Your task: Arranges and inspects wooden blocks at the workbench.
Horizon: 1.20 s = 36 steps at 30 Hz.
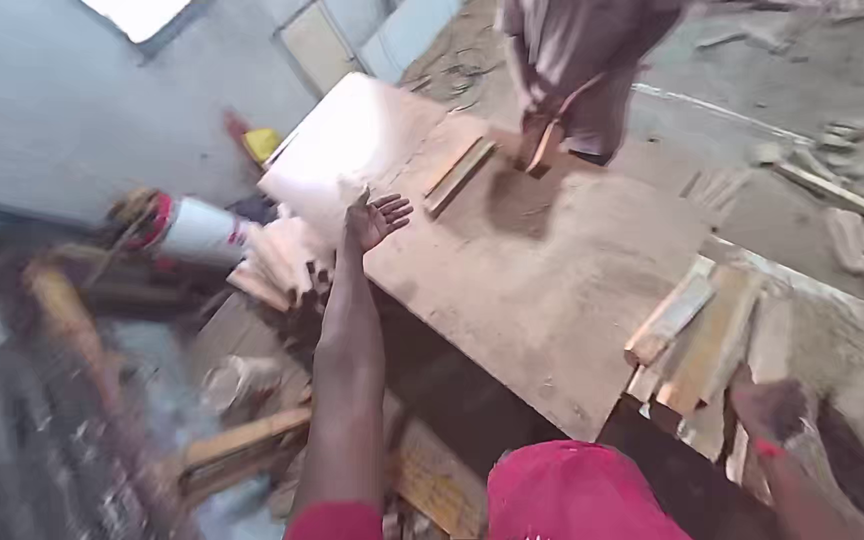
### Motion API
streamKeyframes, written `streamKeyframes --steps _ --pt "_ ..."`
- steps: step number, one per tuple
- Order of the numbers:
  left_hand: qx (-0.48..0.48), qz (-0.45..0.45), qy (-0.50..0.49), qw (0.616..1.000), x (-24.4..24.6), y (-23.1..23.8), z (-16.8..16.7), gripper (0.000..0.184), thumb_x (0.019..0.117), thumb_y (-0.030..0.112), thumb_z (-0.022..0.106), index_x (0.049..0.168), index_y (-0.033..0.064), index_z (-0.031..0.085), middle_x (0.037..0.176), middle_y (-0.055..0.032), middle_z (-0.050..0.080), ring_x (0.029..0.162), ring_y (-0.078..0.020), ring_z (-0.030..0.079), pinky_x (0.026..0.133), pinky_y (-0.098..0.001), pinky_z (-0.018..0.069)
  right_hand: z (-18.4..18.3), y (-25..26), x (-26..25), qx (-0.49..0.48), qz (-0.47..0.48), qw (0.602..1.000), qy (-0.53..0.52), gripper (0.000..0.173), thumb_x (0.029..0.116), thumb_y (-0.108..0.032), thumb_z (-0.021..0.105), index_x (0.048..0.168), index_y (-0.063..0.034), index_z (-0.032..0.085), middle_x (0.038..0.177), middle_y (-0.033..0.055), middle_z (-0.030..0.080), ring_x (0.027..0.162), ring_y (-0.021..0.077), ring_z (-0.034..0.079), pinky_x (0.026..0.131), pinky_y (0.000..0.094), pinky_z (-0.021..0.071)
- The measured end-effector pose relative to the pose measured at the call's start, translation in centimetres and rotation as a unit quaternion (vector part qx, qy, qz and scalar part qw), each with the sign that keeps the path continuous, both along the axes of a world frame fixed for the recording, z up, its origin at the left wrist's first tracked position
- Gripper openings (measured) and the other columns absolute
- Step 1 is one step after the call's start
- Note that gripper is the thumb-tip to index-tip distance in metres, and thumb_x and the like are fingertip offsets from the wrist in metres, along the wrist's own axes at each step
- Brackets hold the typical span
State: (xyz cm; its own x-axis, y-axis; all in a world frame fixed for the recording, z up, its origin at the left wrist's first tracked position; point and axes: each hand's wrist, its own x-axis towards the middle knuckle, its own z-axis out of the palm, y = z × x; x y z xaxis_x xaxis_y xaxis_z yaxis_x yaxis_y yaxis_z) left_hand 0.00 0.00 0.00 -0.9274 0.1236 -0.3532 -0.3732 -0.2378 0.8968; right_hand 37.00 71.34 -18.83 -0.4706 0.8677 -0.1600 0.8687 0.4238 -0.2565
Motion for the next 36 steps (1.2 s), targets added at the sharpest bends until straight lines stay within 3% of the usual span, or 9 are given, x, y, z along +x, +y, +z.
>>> streamKeyframes --steps 2,4,10,13,19,24,30,32,36 --pt "-0.115 -0.091 -0.004 0.989 -1.8 8.5 1.2 0.052 0.1115 0.042 0.026 0.142 0.0083 0.052 0.128 -0.0126 0.068 0.113 -0.0261 0.069 0.096 -0.0445 0.0564 0.7 0.1 -1.3 -0.002 -0.006 1.0 -0.016 0.086 0.0981 -0.057 0.054 0.154 0.0045 0.034 0.145 0.0361 0.048 0.133 0.0511 0.051 0.104 0.0666 0.0446" --pt "-0.228 -0.156 0.063 0.959 -0.1 17.2 -1.1 0.04 0.1087 0.029 0.047 0.141 0.0064 0.055 0.128 -0.0141 0.067 0.109 -0.0246 0.067 0.093 -0.0442 0.0544 1.5 -0.2 -1.7 -0.019 -0.01 1.0 -0.004 0.085 0.0983 -0.053 0.058 0.154 0.0062 0.033 0.146 0.0367 0.046 0.134 0.0521 0.049 0.107 0.0658 0.043" --pt "-0.125 -0.274 0.061 0.952 12.6 36.4 -15.8 0.025 0.1035 0.011 0.058 0.123 -0.0025 0.065 0.101 -0.0131 0.074 0.084 -0.0205 0.073 0.076 -0.036 0.0625 -0.2 1.0 -0.7 0.001 -0.029 0.999 -0.026 0.088 0.0959 -0.064 0.053 0.151 0.0031 0.041 0.145 0.03 0.051 0.132 0.0456 0.053 0.106 0.0613 0.0461" --pt "-0.124 -0.291 0.098 0.943 16.7 42.6 -18.3 0.024 0.1018 0.012 0.06 0.119 -0.0026 0.067 0.1 -0.0121 0.074 0.083 -0.0185 0.073 0.078 -0.0361 0.0625 -1.7 2.0 -0.9 0.027 -0.024 0.998 -0.042 0.086 0.096 -0.066 0.05 0.15 0.0004 0.043 0.138 0.0277 0.056 0.124 0.0446 0.058 0.097 0.0597 0.0515" --pt "-0.273 -0.362 0.149 0.879 19.2 52.2 -18.2 0.053 0.0992 0.033 0.067 0.141 0.0022 0.055 0.126 -0.0191 0.066 0.111 -0.0276 0.068 0.098 -0.0481 0.0558 -2.3 2.6 -0.4 0.059 -0.032 0.996 -0.06 0.084 0.0902 -0.076 0.044 0.137 -0.0074 0.054 0.131 0.0225 0.058 0.121 0.0438 0.057 0.086 0.0642 0.0495" --pt "-0.479 -0.372 0.18 0.775 19.8 57.8 -19.5 0.098 0.071 0.067 0.081 0.144 0.009 0.052 0.148 -0.0255 0.047 0.138 -0.0453 0.043 0.109 -0.0655 0.0401 -0.7 3.1 -0.4 -0.025 -0.032 0.998 -0.042 0.092 0.0885 -0.074 0.053 0.148 -0.0053 0.042 0.126 0.0231 0.062 0.114 0.0424 0.062 0.085 0.0606 0.0522" --pt "-0.509 -0.336 0.096 0.787 23.6 61.2 -19.0 0.121 0.0672 0.057 0.088 0.157 0.0002 0.031 0.155 -0.0321 0.035 0.143 -0.049 0.037 0.11 -0.0648 0.0417 -2.5 5.7 1.5 -0.1 0.028 0.995 0.009 0.085 0.0915 -0.065 0.056 0.149 -0.0061 0.038 0.124 0.0255 0.061 0.108 0.0426 0.065 0.081 0.0611 0.0548" --pt "-0.524 -0.299 0.091 0.792 24.8 62.2 -18.8 0.119 0.0677 0.061 0.086 0.156 0.0019 0.032 0.155 -0.0297 0.037 0.142 -0.0473 0.039 0.11 -0.0643 0.0419 -1.4 7.2 1.8 -0.158 0.024 0.987 0.028 0.084 0.094 -0.058 0.062 0.153 -0.0048 0.036 0.127 0.0247 0.062 0.111 0.041 0.065 0.09 0.06 0.0547" --pt "-0.554 -0.274 0.082 0.782 26.4 63.8 -17.7 0.108 0.0792 0.058 0.076 0.159 0.0044 0.027 0.153 -0.0262 0.042 0.139 -0.0446 0.045 0.106 -0.0631 0.0457 -1.1 8.5 3.6 -0.233 0.04 0.97 0.061 0.077 0.0938 -0.044 0.07 0.15 -0.0037 0.036 0.117 0.0238 0.067 0.109 0.0387 0.068 0.093 0.0582 0.0542"
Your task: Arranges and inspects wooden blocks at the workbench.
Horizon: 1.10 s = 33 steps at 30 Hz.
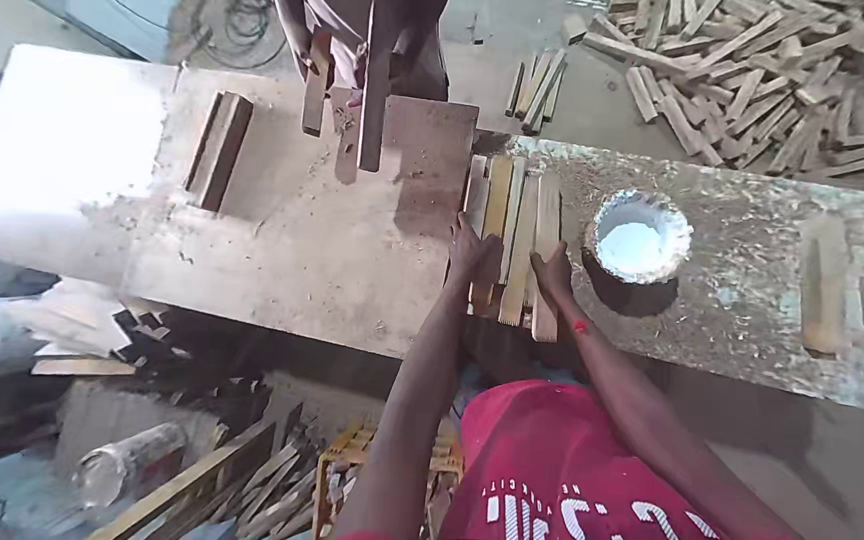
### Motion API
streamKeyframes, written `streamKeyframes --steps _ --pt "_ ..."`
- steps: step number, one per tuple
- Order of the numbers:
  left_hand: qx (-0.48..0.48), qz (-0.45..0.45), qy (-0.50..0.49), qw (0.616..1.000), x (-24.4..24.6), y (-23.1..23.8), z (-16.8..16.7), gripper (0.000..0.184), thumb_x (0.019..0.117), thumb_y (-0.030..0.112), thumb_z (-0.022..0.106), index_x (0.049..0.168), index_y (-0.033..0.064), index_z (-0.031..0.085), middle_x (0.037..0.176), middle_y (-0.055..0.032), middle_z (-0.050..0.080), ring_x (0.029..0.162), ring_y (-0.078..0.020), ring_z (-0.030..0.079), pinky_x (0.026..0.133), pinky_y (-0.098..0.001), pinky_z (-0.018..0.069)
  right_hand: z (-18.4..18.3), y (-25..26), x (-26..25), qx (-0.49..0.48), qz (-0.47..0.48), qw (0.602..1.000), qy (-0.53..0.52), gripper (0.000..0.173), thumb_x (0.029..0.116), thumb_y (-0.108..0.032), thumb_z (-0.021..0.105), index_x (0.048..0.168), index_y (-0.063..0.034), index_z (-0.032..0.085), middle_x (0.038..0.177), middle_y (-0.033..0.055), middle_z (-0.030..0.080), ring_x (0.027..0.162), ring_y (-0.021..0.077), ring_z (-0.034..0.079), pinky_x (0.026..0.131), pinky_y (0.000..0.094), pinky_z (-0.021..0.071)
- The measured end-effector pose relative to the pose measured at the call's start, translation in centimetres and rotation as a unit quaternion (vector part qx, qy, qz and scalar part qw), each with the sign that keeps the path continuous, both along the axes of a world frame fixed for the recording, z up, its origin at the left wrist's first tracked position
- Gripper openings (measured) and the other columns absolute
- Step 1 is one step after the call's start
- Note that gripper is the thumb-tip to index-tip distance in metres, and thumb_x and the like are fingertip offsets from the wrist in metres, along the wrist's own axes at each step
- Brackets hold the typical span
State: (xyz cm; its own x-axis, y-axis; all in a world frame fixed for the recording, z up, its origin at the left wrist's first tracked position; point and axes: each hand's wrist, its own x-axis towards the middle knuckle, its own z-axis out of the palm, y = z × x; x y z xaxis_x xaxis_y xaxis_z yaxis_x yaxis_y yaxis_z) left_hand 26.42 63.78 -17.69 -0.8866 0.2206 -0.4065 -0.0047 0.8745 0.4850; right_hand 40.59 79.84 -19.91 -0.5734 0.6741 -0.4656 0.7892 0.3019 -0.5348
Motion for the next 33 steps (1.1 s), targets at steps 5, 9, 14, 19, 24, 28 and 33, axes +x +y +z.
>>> streamKeyframes --steps 5,9,14,19,24,28,33 --pt "0.01 0.032 -0.006 0.999 -0.1 1.1 0.0 0.119 0.0765 0.062 0.079 0.163 0.0106 0.015 0.152 -0.0242 0.047 0.132 -0.0423 0.055 0.099 -0.0691 0.0483 1.3 0.4 -0.2 -0.009 0.007 0.999 -0.03 0.081 0.0902 -0.048 0.07 0.15 -0.004 0.038 0.109 0.02 0.071 0.102 0.0366 0.07 0.089 0.057 0.0555" --pt "0.006 0.036 -0.005 0.999 0.7 0.4 -1.3 0.119 0.0743 0.061 0.082 0.161 0.0116 0.018 0.137 -0.0246 0.061 0.12 -0.0432 0.063 0.096 -0.0683 0.0501 2.2 0.3 1.7 -0.021 0.008 0.999 -0.032 0.078 0.0909 -0.048 0.067 0.15 -0.0064 0.038 0.11 0.0214 0.069 0.098 0.0404 0.069 0.078 0.0616 0.0556" --pt "-0.007 0.044 -0.027 0.999 8.0 0.8 0.4 0.113 0.0775 0.056 0.082 0.16 0.0091 0.022 0.133 -0.0297 0.061 0.118 -0.0483 0.062 0.096 -0.0693 0.049 2.5 1.6 6.9 -0.002 0.017 0.998 -0.054 0.079 0.0887 -0.05 0.068 0.15 -0.0082 0.039 0.11 0.021 0.068 0.095 0.0404 0.069 0.072 0.0613 0.0554" --pt "0.17 0.069 -0.063 0.981 10.7 -1.3 -1.5 0.072 0.0961 0.045 0.068 0.15 0.0041 0.044 0.135 -0.0223 0.061 0.125 -0.0316 0.06 0.107 -0.0526 0.0478 2.2 3.4 9.4 -0.031 0.016 0.997 -0.065 0.084 0.085 -0.056 0.071 0.147 -0.0062 0.044 0.111 0.0198 0.069 0.1 0.0371 0.07 0.081 0.0601 0.0564" --pt "0.416 0.073 -0.086 0.902 9.7 -3.1 -5.5 0.055 0.0966 0.03 0.065 0.142 0.0018 0.051 0.128 -0.0126 0.067 0.112 -0.016 0.067 0.099 -0.037 0.0569 -0.4 3.0 9.6 -0.032 -0.031 0.998 -0.034 0.091 0.0781 -0.075 0.069 0.144 -0.0158 0.052 0.119 0.0195 0.068 0.104 0.0394 0.067 0.082 0.065 0.0544" --pt "0.412 0.17 -0.122 0.887 12.9 -2.9 -4.9 0.054 0.0961 0.037 0.068 0.14 0.006 0.057 0.133 -0.0099 0.065 0.12 -0.0151 0.063 0.104 -0.0382 0.0529 -1.4 3.2 10.4 -0.022 -0.01 1.0 0.002 0.089 0.0786 -0.066 0.076 0.146 -0.0143 0.05 0.125 0.0196 0.066 0.111 0.0385 0.066 0.088 0.0637 0.0541" --pt "0.511 0.309 -0.07 0.8 21.6 -1.8 -5.5 0.049 0.1093 0.03 0.029 0.14 -0.0013 0.052 0.128 -0.0142 0.066 0.115 -0.0161 0.065 0.1 -0.0374 0.0546 -2.7 5.6 10.9 -0.044 0.055 0.997 0.021 0.081 0.0724 -0.052 0.085 0.137 -0.0114 0.058 0.125 0.0195 0.066 0.112 0.038 0.065 0.089 0.0651 0.0536"
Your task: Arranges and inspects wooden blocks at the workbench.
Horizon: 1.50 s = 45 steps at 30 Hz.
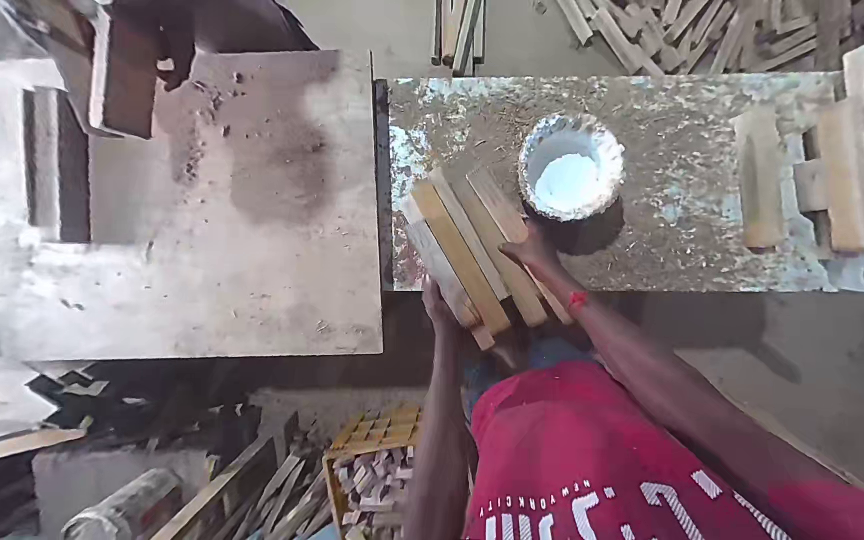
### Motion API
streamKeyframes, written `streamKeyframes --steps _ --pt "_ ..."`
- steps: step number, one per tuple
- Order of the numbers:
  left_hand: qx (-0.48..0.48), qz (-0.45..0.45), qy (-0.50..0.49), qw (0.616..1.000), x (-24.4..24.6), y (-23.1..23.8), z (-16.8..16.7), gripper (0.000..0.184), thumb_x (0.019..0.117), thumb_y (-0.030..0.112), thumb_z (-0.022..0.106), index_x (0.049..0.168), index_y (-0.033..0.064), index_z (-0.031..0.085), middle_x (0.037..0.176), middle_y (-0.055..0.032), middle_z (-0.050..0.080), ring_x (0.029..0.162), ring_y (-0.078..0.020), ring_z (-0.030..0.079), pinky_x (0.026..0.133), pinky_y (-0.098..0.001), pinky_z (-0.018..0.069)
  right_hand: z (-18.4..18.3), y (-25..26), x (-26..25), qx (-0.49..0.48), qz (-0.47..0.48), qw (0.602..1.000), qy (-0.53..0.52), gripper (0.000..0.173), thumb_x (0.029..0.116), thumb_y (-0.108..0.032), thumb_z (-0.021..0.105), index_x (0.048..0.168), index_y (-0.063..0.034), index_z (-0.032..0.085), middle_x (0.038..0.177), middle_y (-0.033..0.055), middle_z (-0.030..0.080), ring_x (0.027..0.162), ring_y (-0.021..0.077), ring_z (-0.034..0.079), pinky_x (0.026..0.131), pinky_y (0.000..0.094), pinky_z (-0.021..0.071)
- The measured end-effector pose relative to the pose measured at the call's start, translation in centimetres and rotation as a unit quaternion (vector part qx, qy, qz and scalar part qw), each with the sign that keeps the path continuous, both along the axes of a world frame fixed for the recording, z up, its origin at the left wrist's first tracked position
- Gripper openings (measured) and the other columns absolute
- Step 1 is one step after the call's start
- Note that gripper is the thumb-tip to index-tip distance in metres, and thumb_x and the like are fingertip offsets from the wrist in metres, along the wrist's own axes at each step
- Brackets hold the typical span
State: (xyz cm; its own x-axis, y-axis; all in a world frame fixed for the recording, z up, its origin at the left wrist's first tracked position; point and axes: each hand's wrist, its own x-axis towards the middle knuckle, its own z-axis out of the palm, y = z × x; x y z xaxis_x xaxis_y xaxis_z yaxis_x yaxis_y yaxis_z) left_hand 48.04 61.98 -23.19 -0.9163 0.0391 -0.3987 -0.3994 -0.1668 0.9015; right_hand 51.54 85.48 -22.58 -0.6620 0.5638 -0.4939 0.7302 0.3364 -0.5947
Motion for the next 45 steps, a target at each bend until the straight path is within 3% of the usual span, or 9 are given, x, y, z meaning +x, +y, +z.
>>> streamKeyframes --steps 3,8,12,15,20,31,36,41,45 --pt "0.064 0.118 -0.05 0.99 4.4 1.2 -1.1 0.061 0.1124 0.043 0.015 0.128 0.0047 0.059 0.111 -0.009 0.07 0.103 -0.0165 0.068 0.092 -0.0401 0.0579 0.7 0.4 0.7 0.006 0.052 0.998 -0.027 0.084 0.0748 -0.052 0.084 0.139 -0.007 0.054 0.125 0.0244 0.064 0.112 0.043 0.064 0.087 0.0678 0.0521" --pt "-0.065 0.093 -0.129 0.985 3.2 1.1 -1.1 0.06 0.1097 0.052 0.032 0.132 -0.0003 0.05 0.107 -0.0188 0.067 0.095 -0.0242 0.069 0.084 -0.0457 0.0599 0.5 -0.1 1.2 0.079 0.083 0.993 -0.019 0.096 0.0785 -0.063 0.078 0.144 0.0003 0.047 0.136 0.0292 0.057 0.122 0.0475 0.059 0.094 0.068 0.0497" --pt "0.213 0.009 -0.107 0.971 3.1 0.5 -4.1 0.078 0.0983 0.076 0.017 0.146 0.0246 0.051 0.13 -0.0028 0.068 0.118 -0.0156 0.066 0.096 -0.0438 0.0583 0.6 0.4 -1.0 0.097 0.082 0.99 -0.069 0.088 0.0703 -0.067 0.08 0.126 -0.0008 0.062 0.119 0.022 0.067 0.112 0.0383 0.065 0.092 0.0621 0.0526" --pt "0.312 -0.02 -0.083 0.946 3.9 0.3 -4.6 0.075 0.0983 0.076 0.018 0.143 0.0258 0.052 0.126 -0.0001 0.07 0.114 -0.0127 0.068 0.093 -0.0399 0.0598 1.4 0.3 -0.1 0.087 0.078 0.99 -0.081 0.087 0.0715 -0.063 0.082 0.127 0.0008 0.062 0.121 0.0239 0.066 0.115 0.0393 0.064 0.095 0.0629 0.0513" --pt "0.319 -0.029 -0.182 0.93 10.9 -1.8 -3.9 0.079 0.093 0.081 0.029 0.137 0.0202 0.055 0.114 -0.0032 0.073 0.103 -0.0154 0.071 0.084 -0.0416 0.0627 1.4 -1.4 8.8 0.056 0.043 0.995 -0.072 0.083 0.075 -0.062 0.081 0.129 -0.0026 0.061 0.117 0.0248 0.066 0.108 0.0417 0.065 0.085 0.064 0.0539" --pt "0.209 -0.088 -0.246 0.942 27.0 6.7 -1.5 0.093 0.0639 0.087 0.066 0.123 0.0164 0.062 0.099 0.0004 0.077 0.09 -0.0108 0.075 0.077 -0.0347 0.0647 3.2 7.2 28.8 -0.018 -0.084 0.996 0.009 0.086 0.0789 -0.042 0.086 0.141 0.0057 0.052 0.14 0.0255 0.057 0.131 0.0322 0.055 0.113 0.044 0.0439" --pt "0.175 -0.235 -0.241 0.925 29.4 18.2 0.4 0.107 0.0716 0.091 0.054 0.139 0.0082 0.047 0.108 -0.0029 0.075 0.098 -0.0124 0.073 0.084 -0.0362 0.0634 5.0 16.6 36.1 -0.01 -0.206 0.978 -0.03 0.088 0.0775 -0.042 0.089 0.143 0.0039 0.051 0.134 0.0253 0.061 0.125 0.0339 0.06 0.109 0.0492 0.047" --pt "0.229 -0.285 -0.216 0.905 25.6 29.0 3.3 0.077 0.0978 0.073 0.037 0.139 0.0088 0.051 0.11 -0.0088 0.074 0.1 -0.0173 0.072 0.084 -0.0409 0.0626 5.0 25.8 35.6 -0.002 -0.248 0.969 -0.007 0.087 0.077 -0.048 0.088 0.14 0.0001 0.054 0.131 0.0249 0.062 0.123 0.0373 0.061 0.106 0.0557 0.0484" --pt "-0.014 -0.345 -0.118 0.931 17.6 35.9 6.3 0.068 0.1068 0.062 0.018 0.14 0.0159 0.055 0.119 -0.0042 0.071 0.107 -0.0141 0.068 0.091 -0.0404 0.059 7.2 31.0 29.9 -0.031 -0.251 0.967 -0.018 0.088 0.0806 -0.051 0.083 0.143 0.0021 0.051 0.132 0.0281 0.061 0.124 0.0427 0.059 0.102 0.0629 0.0476"
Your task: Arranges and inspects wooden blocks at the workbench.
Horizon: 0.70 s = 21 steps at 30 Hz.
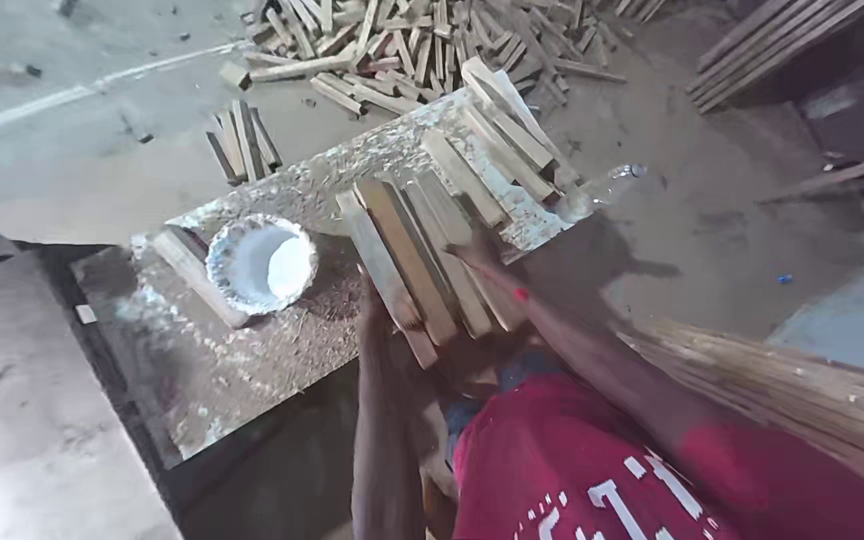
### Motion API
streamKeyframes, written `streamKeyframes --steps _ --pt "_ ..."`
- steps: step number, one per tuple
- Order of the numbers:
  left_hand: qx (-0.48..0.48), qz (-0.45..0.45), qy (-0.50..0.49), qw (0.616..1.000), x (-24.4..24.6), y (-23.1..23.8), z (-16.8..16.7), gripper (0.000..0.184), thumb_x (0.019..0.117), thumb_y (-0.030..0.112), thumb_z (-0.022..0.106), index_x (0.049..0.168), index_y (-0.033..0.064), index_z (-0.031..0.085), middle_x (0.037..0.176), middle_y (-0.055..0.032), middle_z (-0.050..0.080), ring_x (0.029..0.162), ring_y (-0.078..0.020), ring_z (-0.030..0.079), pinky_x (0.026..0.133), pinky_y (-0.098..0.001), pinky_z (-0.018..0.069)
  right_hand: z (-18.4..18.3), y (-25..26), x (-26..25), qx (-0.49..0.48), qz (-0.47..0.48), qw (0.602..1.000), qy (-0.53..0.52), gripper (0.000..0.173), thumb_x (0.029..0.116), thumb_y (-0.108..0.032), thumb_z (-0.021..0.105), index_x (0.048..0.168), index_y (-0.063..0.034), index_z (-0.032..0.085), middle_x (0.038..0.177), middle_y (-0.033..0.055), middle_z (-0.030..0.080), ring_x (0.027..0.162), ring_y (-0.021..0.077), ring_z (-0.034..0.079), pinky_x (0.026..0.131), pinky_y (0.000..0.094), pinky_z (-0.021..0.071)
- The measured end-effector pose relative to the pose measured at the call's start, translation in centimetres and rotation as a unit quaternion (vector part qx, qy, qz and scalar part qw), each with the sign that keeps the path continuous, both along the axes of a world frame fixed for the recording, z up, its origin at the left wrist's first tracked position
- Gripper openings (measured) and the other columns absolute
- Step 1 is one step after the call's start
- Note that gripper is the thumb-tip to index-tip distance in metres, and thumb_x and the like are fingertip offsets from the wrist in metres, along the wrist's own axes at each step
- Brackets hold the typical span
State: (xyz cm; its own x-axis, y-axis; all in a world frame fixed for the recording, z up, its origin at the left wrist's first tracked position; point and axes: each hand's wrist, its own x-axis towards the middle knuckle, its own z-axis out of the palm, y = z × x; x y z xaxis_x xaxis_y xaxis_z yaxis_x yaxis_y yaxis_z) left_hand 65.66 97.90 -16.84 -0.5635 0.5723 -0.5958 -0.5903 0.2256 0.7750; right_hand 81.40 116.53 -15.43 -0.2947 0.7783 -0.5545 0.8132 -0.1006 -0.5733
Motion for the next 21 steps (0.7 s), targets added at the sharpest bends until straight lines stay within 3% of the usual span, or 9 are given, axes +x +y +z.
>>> streamKeyframes --steps 2,5,8,9,12,14,18,20,21 --pt "-0.103 0.003 0.132 0.986 -3.7 0.7 -1.8 0.059 0.1083 0.054 0.037 0.143 0.0088 0.054 0.131 -0.0155 0.064 0.117 -0.027 0.063 0.098 -0.0522 0.0517 -1.2 1.7 -3.0 0.024 0.047 0.997 -0.047 0.093 0.081 -0.064 0.076 0.145 -0.0011 0.051 0.133 0.0256 0.062 0.124 0.0413 0.06 0.101 0.0627 0.048" --pt "-0.181 -0.054 0.252 0.949 -5.2 1.3 -1.6 0.059 0.108 0.048 0.044 0.152 0.0089 0.044 0.136 -0.0231 0.06 0.118 -0.0348 0.063 0.098 -0.0577 0.0519 -4.5 2.2 -4.6 0.149 0.096 0.98 -0.093 0.097 0.0808 -0.078 0.062 0.142 -0.0032 0.055 0.124 0.0228 0.067 0.113 0.0393 0.067 0.093 0.0603 0.0533" --pt "-0.215 -0.103 0.266 0.934 -4.2 1.6 -2.1 0.07 0.1027 0.031 0.059 0.161 0.0121 0.025 0.143 -0.0244 0.056 0.127 -0.0374 0.059 0.104 -0.0604 0.0485 -5.9 0.5 -4.2 0.166 0.078 0.981 -0.061 0.094 0.0895 -0.067 0.064 0.151 -0.0006 0.038 0.136 0.0308 0.054 0.119 0.0477 0.059 0.09 0.0631 0.0532" --pt "-0.204 -0.102 0.26 0.938 -4.0 1.3 -2.7 0.073 0.1024 0.031 0.06 0.162 0.0145 0.022 0.146 -0.0225 0.053 0.13 -0.0356 0.057 0.105 -0.0588 0.0483 -5.6 0.2 -4.3 0.173 0.08 0.979 -0.067 0.093 0.0914 -0.066 0.062 0.152 0.0005 0.037 0.137 0.0314 0.053 0.12 0.0484 0.058 0.09 0.0634 0.0524" --pt "-0.204 -0.116 0.272 0.933 -4.6 0.9 -3.4 0.065 0.1002 0.026 0.065 0.156 0.0087 0.036 0.136 -0.0258 0.06 0.121 -0.0379 0.062 0.101 -0.0593 0.0511 -5.7 0.9 -6.0 0.154 0.073 0.981 -0.094 0.101 0.0875 -0.073 0.059 0.15 0.0041 0.042 0.139 0.029 0.054 0.125 0.0449 0.057 0.1 0.0592 0.0501" --pt "-0.198 -0.123 0.257 0.938 -4.6 0.9 -3.4 0.067 0.0998 0.024 0.065 0.158 0.0115 0.034 0.139 -0.0248 0.059 0.123 -0.038 0.062 0.102 -0.0595 0.0508 -5.6 0.9 -6.1 0.125 0.08 0.987 -0.06 0.101 0.086 -0.074 0.063 0.146 0.0054 0.045 0.143 0.0304 0.052 0.13 0.0453 0.054 0.105 0.0596 0.0472" --pt "-0.186 -0.129 0.214 0.95 -4.2 1.4 -2.3 0.071 0.102 0.02 0.061 0.162 0.0158 0.022 0.141 -0.0255 0.056 0.122 -0.0388 0.062 0.098 -0.0598 0.0527 -5.8 1.4 -5.7 0.108 0.15 0.981 -0.06 0.108 0.0835 -0.08 0.059 0.146 0.0065 0.045 0.143 0.0298 0.051 0.13 0.0451 0.053 0.102 0.0607 0.0481" --pt "-0.186 -0.128 0.216 0.95 -4.3 1.3 -2.3 0.063 0.1046 0.022 0.057 0.159 0.0084 0.028 0.135 -0.0282 0.059 0.117 -0.0394 0.064 0.097 -0.0589 0.0535 -5.2 3.0 -5.3 0.068 0.175 0.981 -0.039 0.11 0.0846 -0.079 0.059 0.149 0.0072 0.039 0.143 0.031 0.051 0.131 0.0451 0.054 0.105 0.0624 0.0457" --pt "-0.183 -0.122 0.221 0.95 -3.9 1.0 -2.4 0.059 0.1058 0.022 0.054 0.158 0.0068 0.03 0.135 -0.0278 0.059 0.116 -0.0376 0.064 0.097 -0.0567 0.054 -4.8 3.7 -5.1 0.077 0.167 0.983 -0.027 0.105 0.0858 -0.079 0.058 0.147 0.0054 0.044 0.139 0.0304 0.055 0.128 0.0453 0.056 0.103 0.0633 0.047"
